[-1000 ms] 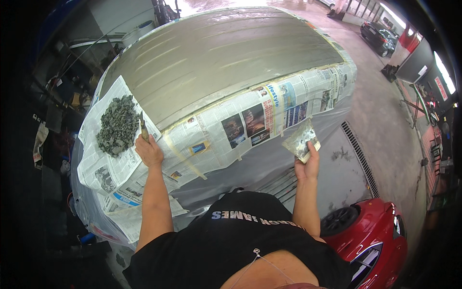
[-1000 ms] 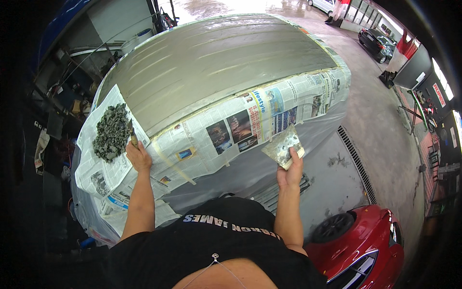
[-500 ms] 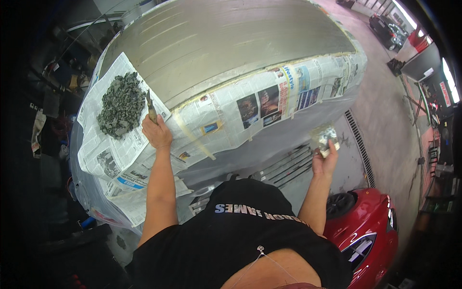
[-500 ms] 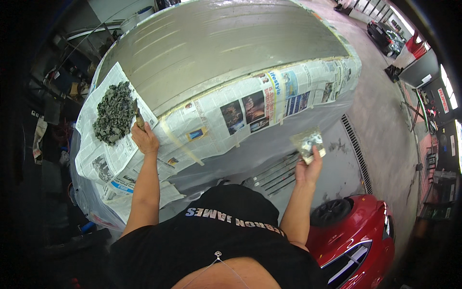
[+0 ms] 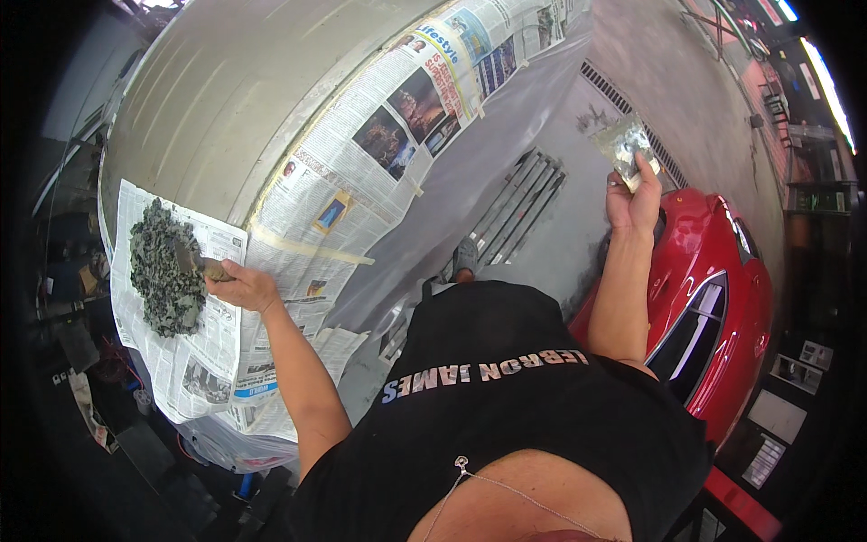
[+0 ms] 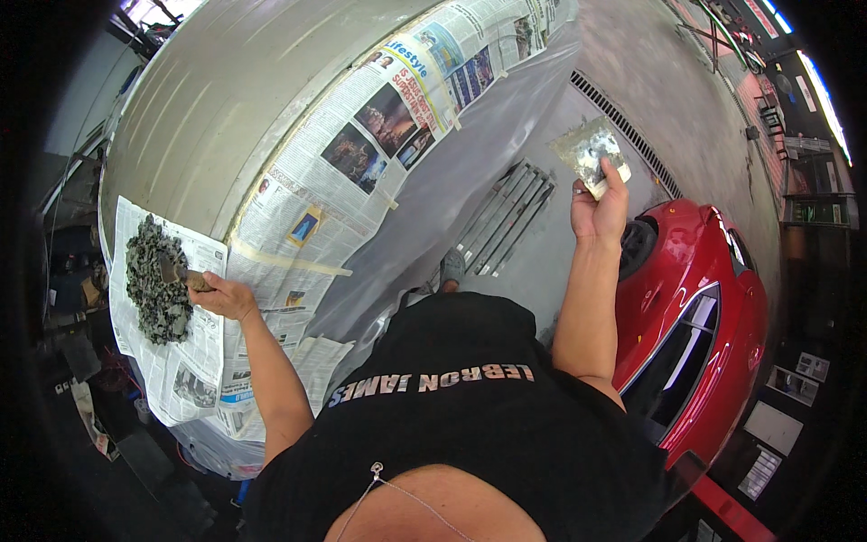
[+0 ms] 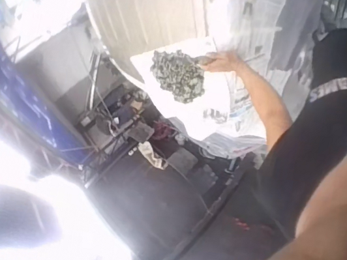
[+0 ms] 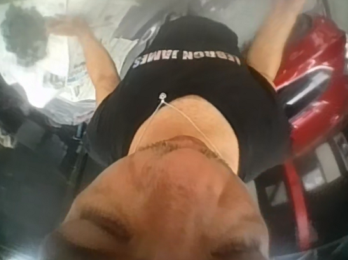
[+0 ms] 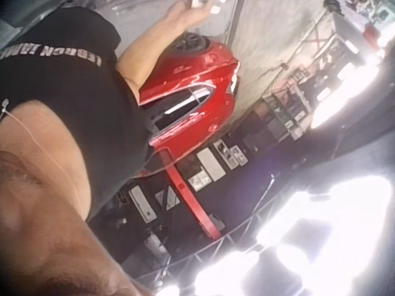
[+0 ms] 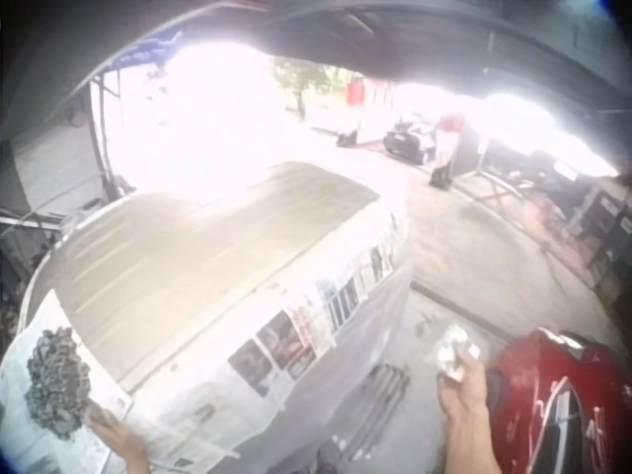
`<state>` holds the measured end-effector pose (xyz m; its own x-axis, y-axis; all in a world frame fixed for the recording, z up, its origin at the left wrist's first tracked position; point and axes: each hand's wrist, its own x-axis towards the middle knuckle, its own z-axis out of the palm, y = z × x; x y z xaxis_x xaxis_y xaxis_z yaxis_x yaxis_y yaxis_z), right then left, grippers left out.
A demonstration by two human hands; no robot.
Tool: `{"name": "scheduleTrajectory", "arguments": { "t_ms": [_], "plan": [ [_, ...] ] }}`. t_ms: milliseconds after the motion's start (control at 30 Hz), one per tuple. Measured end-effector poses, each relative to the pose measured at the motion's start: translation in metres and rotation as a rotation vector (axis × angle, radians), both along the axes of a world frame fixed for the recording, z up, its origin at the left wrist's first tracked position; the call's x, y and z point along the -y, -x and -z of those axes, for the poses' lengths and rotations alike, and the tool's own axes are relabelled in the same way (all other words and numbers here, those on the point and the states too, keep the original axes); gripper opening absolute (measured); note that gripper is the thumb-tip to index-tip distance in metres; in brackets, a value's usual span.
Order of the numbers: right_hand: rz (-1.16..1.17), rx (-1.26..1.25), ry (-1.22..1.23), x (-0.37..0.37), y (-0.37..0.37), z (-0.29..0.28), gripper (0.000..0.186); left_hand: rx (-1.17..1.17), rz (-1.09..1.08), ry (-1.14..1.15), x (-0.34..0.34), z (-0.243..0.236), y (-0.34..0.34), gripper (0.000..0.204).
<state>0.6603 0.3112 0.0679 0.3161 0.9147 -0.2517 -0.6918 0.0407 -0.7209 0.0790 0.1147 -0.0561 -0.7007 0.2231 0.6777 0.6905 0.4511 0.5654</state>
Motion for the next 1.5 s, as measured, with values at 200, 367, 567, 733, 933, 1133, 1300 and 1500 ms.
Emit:
{"name": "scheduleTrajectory", "arguments": {
  "t_ms": [200,367,567,733,933,1133,1300,1500],
  "plan": [
    [0.025,0.057,0.06,-0.001,0.004,0.006,0.023,0.114,0.053,-0.145,0.01,-0.01,-0.004,0.056],
    [-0.028,0.055,-0.011,-0.035,-0.008,0.011,0.024,0.079,0.043,-0.319,-0.025,-0.05,-0.035,0.054],
    [-0.239,-0.06,-0.059,-0.132,0.005,0.038,0.027,0.303,0.243,-0.423,-0.14,-0.064,-0.14,0.044],
    [-0.399,0.09,-0.002,-0.251,0.021,0.044,0.03,0.34,0.182,-0.394,-0.28,-0.069,-0.19,0.049],
    [-0.383,0.246,-0.062,-0.389,0.031,0.037,0.03,0.359,-0.103,-0.094,-0.347,-0.051,-0.211,0.055],
    [-0.451,0.484,-0.02,-0.501,0.054,0.059,0.021,0.211,-0.277,0.2,-0.354,-0.042,-0.21,0.053],
    [-0.462,0.605,0.072,-0.535,0.072,0.066,0.019,0.189,-0.312,0.203,-0.356,-0.036,-0.209,0.054],
    [-0.565,0.673,0.081,-0.565,0.073,0.069,0.009,0.176,-0.326,0.217,-0.359,-0.038,-0.209,0.054]
  ]
}}
